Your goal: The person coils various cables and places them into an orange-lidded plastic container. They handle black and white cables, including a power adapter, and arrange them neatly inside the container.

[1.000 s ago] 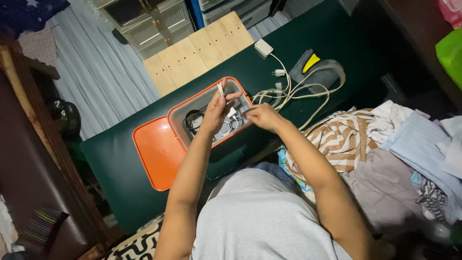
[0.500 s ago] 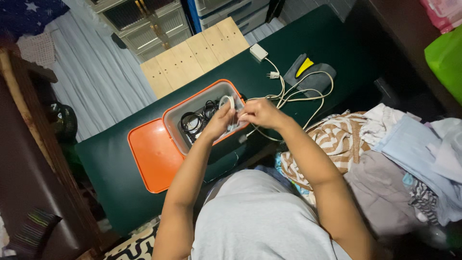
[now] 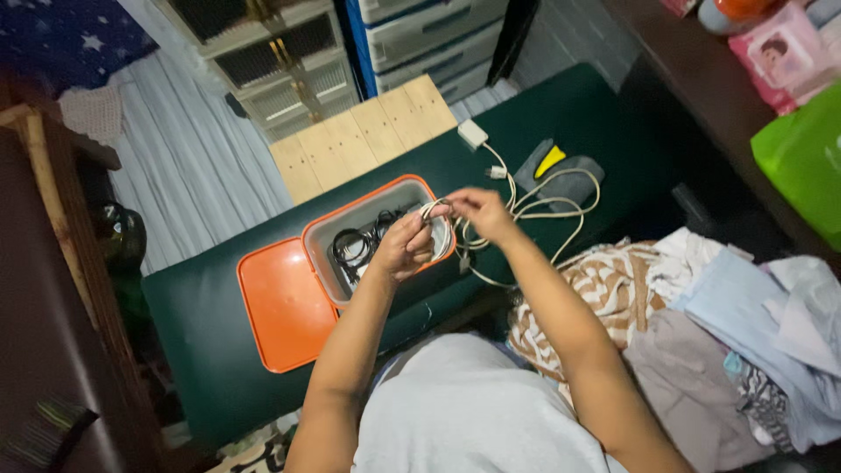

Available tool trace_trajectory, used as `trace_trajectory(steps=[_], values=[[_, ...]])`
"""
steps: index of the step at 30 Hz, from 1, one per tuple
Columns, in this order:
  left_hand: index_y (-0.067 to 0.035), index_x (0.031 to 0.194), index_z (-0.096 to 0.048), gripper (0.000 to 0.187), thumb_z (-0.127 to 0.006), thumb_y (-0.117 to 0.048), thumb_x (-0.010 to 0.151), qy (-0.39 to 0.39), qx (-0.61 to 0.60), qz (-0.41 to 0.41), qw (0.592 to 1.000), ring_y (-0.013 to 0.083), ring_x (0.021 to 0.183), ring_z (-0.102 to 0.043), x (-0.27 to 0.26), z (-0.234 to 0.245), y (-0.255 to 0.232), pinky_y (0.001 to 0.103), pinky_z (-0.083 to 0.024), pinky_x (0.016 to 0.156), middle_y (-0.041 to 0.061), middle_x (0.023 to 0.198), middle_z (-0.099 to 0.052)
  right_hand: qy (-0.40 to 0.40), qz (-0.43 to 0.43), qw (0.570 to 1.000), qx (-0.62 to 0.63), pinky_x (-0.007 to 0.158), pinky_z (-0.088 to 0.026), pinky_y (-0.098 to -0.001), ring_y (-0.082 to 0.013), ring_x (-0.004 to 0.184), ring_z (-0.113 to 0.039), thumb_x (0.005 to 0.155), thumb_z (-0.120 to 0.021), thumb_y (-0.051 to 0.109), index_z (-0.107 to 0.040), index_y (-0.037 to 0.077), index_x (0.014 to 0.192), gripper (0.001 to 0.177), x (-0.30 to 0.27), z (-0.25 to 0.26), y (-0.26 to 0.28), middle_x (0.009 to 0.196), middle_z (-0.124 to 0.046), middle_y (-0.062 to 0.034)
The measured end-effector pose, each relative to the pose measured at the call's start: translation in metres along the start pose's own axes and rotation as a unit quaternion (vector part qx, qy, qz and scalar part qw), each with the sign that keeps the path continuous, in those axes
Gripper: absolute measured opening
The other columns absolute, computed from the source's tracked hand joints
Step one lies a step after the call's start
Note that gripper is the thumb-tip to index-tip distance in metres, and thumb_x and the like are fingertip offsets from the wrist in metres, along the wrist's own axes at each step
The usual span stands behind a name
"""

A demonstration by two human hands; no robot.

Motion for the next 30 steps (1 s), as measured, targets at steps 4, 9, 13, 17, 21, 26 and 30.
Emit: trace_trajectory(steps=[4, 9, 13, 17, 21, 26, 30], values=[[-0.001, 0.144, -0.055, 0.045, -0.047, -0.033, 0.113, 0.013, -0.034, -0.037, 0.999, 0.0038, 0.048, -0.021, 0.002, -0.002, -0.006, 0.020, -0.020, 0.044, -0.007, 0.058, -0.031, 0.014, -0.002, 1.000, -0.011, 0.083, -0.053, -0.0257, -0.0096, 0.093, -0.064, 0.100, -0.062, 0.000, -0.071, -0.001, 0.110, 0.013, -0.009, -0.022, -0.013, 0.099, -0.070, -0.0043], [-0.004, 0.138, -0.058, 0.041, -0.047, -0.034, 0.112, -0.034, -0.019, -0.063, 0.997, 0.0046, 0.049, -0.023, 0.010, 0.016, -0.009, 0.020, -0.021, 0.045, -0.007, 0.058, -0.031, 0.011, -0.068, 0.961, 0.267, 0.085, -0.058, -0.0315, -0.0146, 0.093, -0.070, 0.102, -0.057, 0.000, -0.063, 0.001, 0.116, 0.015, -0.012, -0.036, -0.035, 0.104, -0.070, -0.0056], [-0.009, 0.118, -0.061, 0.031, -0.051, -0.038, 0.111, -0.099, 0.066, -0.085, 0.989, 0.0063, 0.050, -0.025, 0.010, 0.034, -0.008, 0.023, -0.022, 0.047, -0.006, 0.060, -0.031, -0.018, -0.107, 0.918, 0.381, 0.085, -0.061, -0.0334, -0.0166, 0.093, -0.072, 0.105, -0.055, 0.009, -0.061, 0.003, 0.114, 0.012, -0.023, -0.039, -0.048, 0.103, -0.071, -0.0069], [-0.013, 0.107, -0.059, 0.027, -0.055, -0.040, 0.108, -0.128, 0.094, -0.090, 0.983, 0.0067, 0.049, -0.023, 0.006, 0.041, -0.004, 0.024, -0.022, 0.047, -0.006, 0.060, -0.031, -0.021, -0.114, 0.926, 0.359, 0.082, -0.058, -0.0287, -0.0132, 0.090, -0.069, 0.108, -0.056, 0.013, -0.063, 0.001, 0.119, 0.017, -0.032, -0.040, -0.056, 0.104, -0.070, -0.0058], [-0.012, 0.111, -0.061, 0.030, -0.054, -0.041, 0.109, -0.123, 0.084, -0.095, 0.984, 0.0056, 0.050, -0.022, 0.002, 0.033, -0.009, 0.023, -0.021, 0.047, -0.008, 0.061, -0.029, -0.051, -0.054, 0.988, 0.132, 0.080, -0.054, -0.0246, -0.0093, 0.088, -0.064, 0.110, -0.056, 0.012, -0.065, -0.002, 0.124, 0.022, -0.034, -0.033, -0.043, 0.103, -0.067, -0.0036], [-0.011, 0.126, -0.064, 0.036, -0.051, -0.041, 0.110, -0.140, 0.133, -0.176, 0.965, 0.0078, 0.054, -0.028, 0.002, 0.031, -0.009, 0.025, -0.027, 0.053, -0.007, 0.062, -0.031, -0.082, -0.049, 0.994, -0.053, 0.071, -0.052, -0.0245, -0.0104, 0.080, -0.060, 0.106, -0.057, 0.008, -0.065, -0.006, 0.126, 0.026, -0.040, -0.040, -0.035, 0.103, -0.061, -0.0047], [-0.009, 0.142, -0.057, 0.043, -0.049, -0.038, 0.111, -0.161, 0.137, -0.182, 0.960, 0.0098, 0.063, -0.036, 0.004, 0.049, 0.001, 0.025, -0.038, 0.071, -0.003, 0.066, -0.037, -0.062, -0.079, 0.995, -0.014, 0.066, -0.053, -0.0247, -0.0099, 0.073, -0.061, 0.102, -0.053, 0.006, -0.048, -0.001, 0.140, 0.039, -0.047, -0.071, -0.052, 0.091, -0.063, -0.0043]])
Point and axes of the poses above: each hand's wrist, its own x-axis towards the middle knuckle, its own z-axis out of the back of the hand, y = z × x, the point moved 4 cm from there along x, towards the middle knuckle
